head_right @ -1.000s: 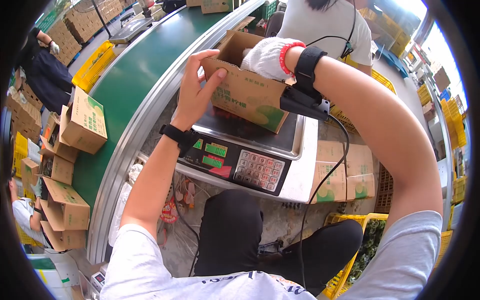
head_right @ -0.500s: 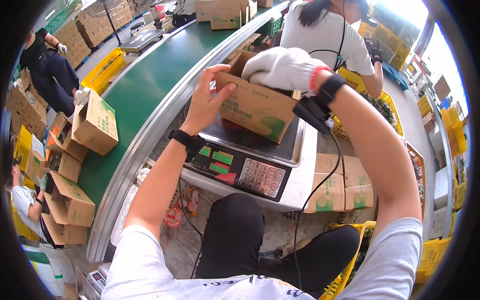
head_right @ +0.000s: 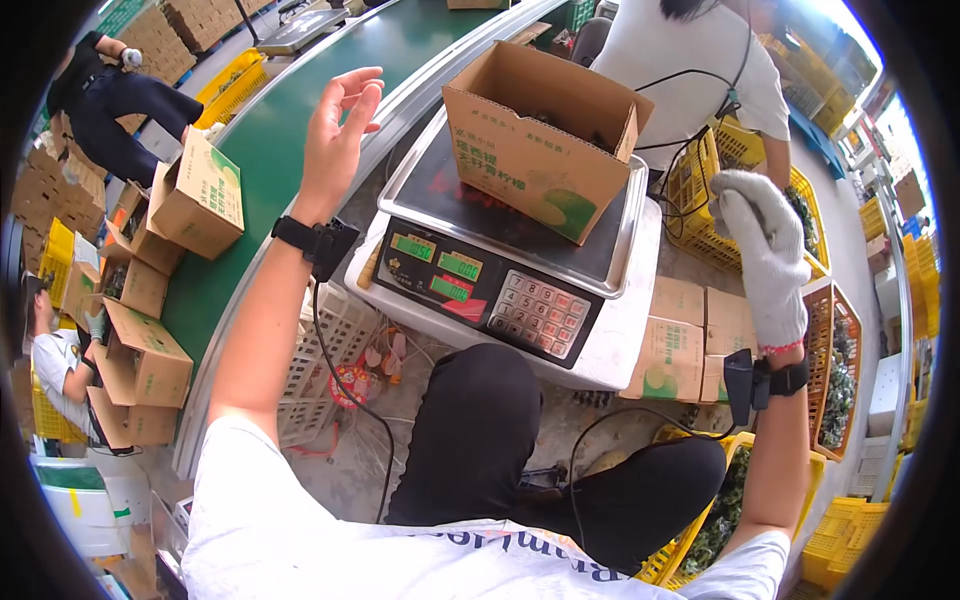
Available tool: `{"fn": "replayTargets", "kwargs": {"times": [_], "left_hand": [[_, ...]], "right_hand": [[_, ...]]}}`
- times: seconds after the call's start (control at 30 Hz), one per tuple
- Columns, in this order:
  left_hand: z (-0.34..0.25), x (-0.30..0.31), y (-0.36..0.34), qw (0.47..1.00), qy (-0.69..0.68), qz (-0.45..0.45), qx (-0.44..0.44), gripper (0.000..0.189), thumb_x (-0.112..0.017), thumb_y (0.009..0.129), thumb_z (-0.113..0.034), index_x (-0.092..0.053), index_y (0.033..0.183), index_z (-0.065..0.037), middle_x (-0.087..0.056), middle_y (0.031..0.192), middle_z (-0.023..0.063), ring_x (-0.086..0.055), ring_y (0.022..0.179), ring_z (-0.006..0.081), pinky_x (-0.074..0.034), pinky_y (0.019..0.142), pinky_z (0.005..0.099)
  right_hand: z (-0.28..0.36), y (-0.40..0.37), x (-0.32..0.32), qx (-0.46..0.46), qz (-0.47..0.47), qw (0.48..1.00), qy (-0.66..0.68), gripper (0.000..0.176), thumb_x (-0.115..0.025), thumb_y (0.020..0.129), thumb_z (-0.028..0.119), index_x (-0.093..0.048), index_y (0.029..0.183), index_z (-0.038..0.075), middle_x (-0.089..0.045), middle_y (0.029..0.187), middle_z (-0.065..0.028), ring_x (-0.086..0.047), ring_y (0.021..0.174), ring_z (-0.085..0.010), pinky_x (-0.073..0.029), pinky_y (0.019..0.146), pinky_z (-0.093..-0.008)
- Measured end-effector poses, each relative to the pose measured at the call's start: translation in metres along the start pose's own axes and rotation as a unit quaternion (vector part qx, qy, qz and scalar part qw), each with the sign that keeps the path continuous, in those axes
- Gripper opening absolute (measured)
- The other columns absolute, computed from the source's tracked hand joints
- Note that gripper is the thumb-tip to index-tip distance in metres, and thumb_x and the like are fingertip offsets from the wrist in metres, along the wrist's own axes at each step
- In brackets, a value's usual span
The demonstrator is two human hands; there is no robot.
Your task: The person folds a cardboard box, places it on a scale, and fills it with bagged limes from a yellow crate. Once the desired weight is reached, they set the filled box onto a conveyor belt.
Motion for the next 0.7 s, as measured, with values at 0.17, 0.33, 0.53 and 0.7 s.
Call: {"fn": "replayTargets", "kwargs": {"times": [0.17, 0.33, 0.53, 0.7], "left_hand": [[0.003, -0.004, -0.007, 0.999, -0.019, 0.014, 0.024, 0.04, -0.061, 0.102, -0.04, -0.063, 0.127, -0.008, -0.064, 0.12, 0.0042, -0.06, 0.111, 0.0125, -0.054, 0.084, 0.0292], [0.004, -0.021, -0.004, 0.999, -0.035, 0.021, 0.003, 0.044, -0.065, 0.099, -0.041, -0.065, 0.123, -0.005, -0.066, 0.118, 0.0085, -0.063, 0.107, 0.0158, -0.055, 0.082, 0.0313], [-0.008, -0.062, 0.002, 0.994, -0.091, 0.055, -0.037, 0.054, -0.065, 0.097, -0.048, -0.063, 0.13, -0.006, -0.062, 0.126, 0.0108, -0.062, 0.115, 0.0197, -0.053, 0.09, 0.0349], [-0.011, -0.071, 0.009, 0.991, -0.106, 0.054, -0.054, 0.045, -0.063, 0.101, -0.041, -0.062, 0.133, -0.009, -0.06, 0.129, 0.0053, -0.057, 0.117, 0.0147, -0.051, 0.092, 0.0305]], "right_hand": [[-0.016, -0.014, -0.014, -0.015, -0.03, 0.999, 0.006, 0.027, -0.061, 0.099, 0.011, -0.065, 0.124, 0.003, -0.066, 0.113, -0.0043, -0.062, 0.106, -0.0141, -0.05, 0.094, -0.0287], [-0.014, -0.01, -0.04, 0.034, -0.048, 0.998, 0.007, 0.05, -0.069, 0.091, 0.009, -0.056, 0.139, 0.006, -0.058, 0.134, -0.0101, -0.057, 0.124, -0.0201, -0.045, 0.107, -0.0344], [0.019, 0.01, -0.082, 0.168, -0.065, 0.966, -0.185, 0.081, -0.083, 0.069, 0.01, -0.052, 0.144, 0.01, -0.051, 0.145, -0.0145, -0.051, 0.133, -0.0325, -0.044, 0.111, -0.0401], [0.024, 0.016, -0.091, 0.232, -0.063, 0.939, -0.245, 0.086, -0.08, 0.065, 0.003, -0.051, 0.145, 0.011, -0.05, 0.147, -0.0159, -0.05, 0.135, -0.0364, -0.044, 0.112, -0.041]]}}
Point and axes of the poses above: each hand's wrist, its own y-axis towards the middle knuckle, its own x-axis out of the back of the hand, z = x × y, the point moved 3 cm from there along y, towards the middle knuckle
